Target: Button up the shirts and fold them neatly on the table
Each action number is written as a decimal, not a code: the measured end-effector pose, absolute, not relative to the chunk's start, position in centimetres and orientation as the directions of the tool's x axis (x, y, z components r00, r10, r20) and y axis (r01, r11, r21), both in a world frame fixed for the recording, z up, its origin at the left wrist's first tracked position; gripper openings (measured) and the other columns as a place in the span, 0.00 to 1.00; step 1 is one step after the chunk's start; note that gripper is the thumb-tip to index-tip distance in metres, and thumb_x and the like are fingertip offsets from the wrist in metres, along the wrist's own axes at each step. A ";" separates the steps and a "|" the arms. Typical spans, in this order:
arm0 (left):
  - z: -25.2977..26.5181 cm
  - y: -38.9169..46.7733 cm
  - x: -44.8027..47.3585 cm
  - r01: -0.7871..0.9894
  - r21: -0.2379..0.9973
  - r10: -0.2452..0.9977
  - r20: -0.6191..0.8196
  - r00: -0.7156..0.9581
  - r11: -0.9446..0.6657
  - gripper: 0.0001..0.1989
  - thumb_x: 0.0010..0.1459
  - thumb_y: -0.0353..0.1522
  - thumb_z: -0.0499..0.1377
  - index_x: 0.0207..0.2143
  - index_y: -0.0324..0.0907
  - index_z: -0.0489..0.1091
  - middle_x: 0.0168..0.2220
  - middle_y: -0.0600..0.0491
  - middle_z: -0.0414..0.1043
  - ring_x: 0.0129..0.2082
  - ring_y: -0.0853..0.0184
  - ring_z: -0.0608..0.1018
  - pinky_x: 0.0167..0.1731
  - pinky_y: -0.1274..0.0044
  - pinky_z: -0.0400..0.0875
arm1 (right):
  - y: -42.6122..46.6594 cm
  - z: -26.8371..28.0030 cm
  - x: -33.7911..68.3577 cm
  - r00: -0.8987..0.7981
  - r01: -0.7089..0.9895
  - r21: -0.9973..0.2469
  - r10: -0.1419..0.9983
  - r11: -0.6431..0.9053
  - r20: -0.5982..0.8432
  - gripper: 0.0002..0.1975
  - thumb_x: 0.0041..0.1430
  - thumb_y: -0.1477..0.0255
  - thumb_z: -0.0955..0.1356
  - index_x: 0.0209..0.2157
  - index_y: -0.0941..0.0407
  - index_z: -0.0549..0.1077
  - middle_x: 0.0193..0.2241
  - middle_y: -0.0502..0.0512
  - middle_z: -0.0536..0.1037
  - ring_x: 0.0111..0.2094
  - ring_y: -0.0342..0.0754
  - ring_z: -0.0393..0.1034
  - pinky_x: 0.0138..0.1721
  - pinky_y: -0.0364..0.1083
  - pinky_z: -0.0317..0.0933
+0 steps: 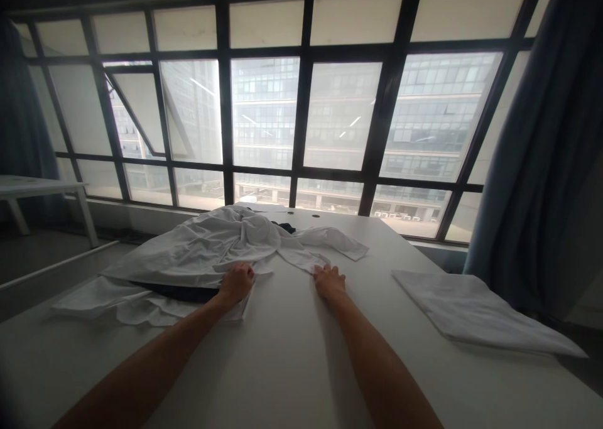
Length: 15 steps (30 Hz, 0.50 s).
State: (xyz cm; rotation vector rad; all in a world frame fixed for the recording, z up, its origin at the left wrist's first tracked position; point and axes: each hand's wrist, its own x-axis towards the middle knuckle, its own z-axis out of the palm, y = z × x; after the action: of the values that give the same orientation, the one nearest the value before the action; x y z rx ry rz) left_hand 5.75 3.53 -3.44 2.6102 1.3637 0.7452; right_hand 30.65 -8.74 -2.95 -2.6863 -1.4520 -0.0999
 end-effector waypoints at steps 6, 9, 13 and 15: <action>-2.9 1.9 5.4 0.606 0.490 0.776 0.461 0.430 -0.627 0.08 0.65 0.29 0.48 0.40 0.39 0.67 0.37 0.47 0.75 0.39 0.62 0.77 0.37 0.76 0.65 | -8.2 -3.2 31.0 0.541 0.839 -0.065 0.811 -0.541 0.224 0.16 0.67 0.67 0.56 0.47 0.54 0.71 0.51 0.62 0.70 0.52 0.55 0.62 0.46 0.52 0.59; -2.2 0.7 4.8 0.538 0.515 0.742 0.521 0.423 -0.668 0.08 0.66 0.31 0.47 0.40 0.41 0.65 0.33 0.49 0.75 0.35 0.62 0.78 0.34 0.75 0.64 | -8.8 -3.5 30.5 0.560 0.827 -0.124 0.782 -0.549 0.274 0.17 0.67 0.70 0.54 0.45 0.58 0.71 0.48 0.64 0.72 0.49 0.53 0.66 0.45 0.48 0.59; -0.3 -0.6 3.7 0.403 0.535 0.666 0.654 0.359 -0.742 0.08 0.66 0.33 0.46 0.37 0.42 0.63 0.30 0.51 0.74 0.31 0.63 0.77 0.31 0.76 0.63 | -10.1 -2.4 31.0 0.675 0.735 -0.327 0.689 -0.594 0.265 0.18 0.68 0.67 0.54 0.47 0.59 0.68 0.38 0.64 0.77 0.40 0.53 0.73 0.41 0.49 0.62; 1.2 -1.6 3.2 0.296 0.536 0.610 0.731 0.305 -0.791 0.08 0.66 0.34 0.45 0.36 0.43 0.62 0.27 0.53 0.72 0.27 0.64 0.76 0.29 0.76 0.63 | -11.1 -0.9 32.4 0.754 0.653 -0.460 0.579 -0.602 0.312 0.15 0.65 0.67 0.57 0.45 0.59 0.69 0.36 0.64 0.78 0.38 0.54 0.74 0.39 0.49 0.64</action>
State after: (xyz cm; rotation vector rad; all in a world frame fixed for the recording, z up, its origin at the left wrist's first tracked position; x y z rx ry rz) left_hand 3.17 -1.60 1.20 2.2765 0.8198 1.4802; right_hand 32.41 -11.06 -0.85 -2.3891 -0.9232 -0.1749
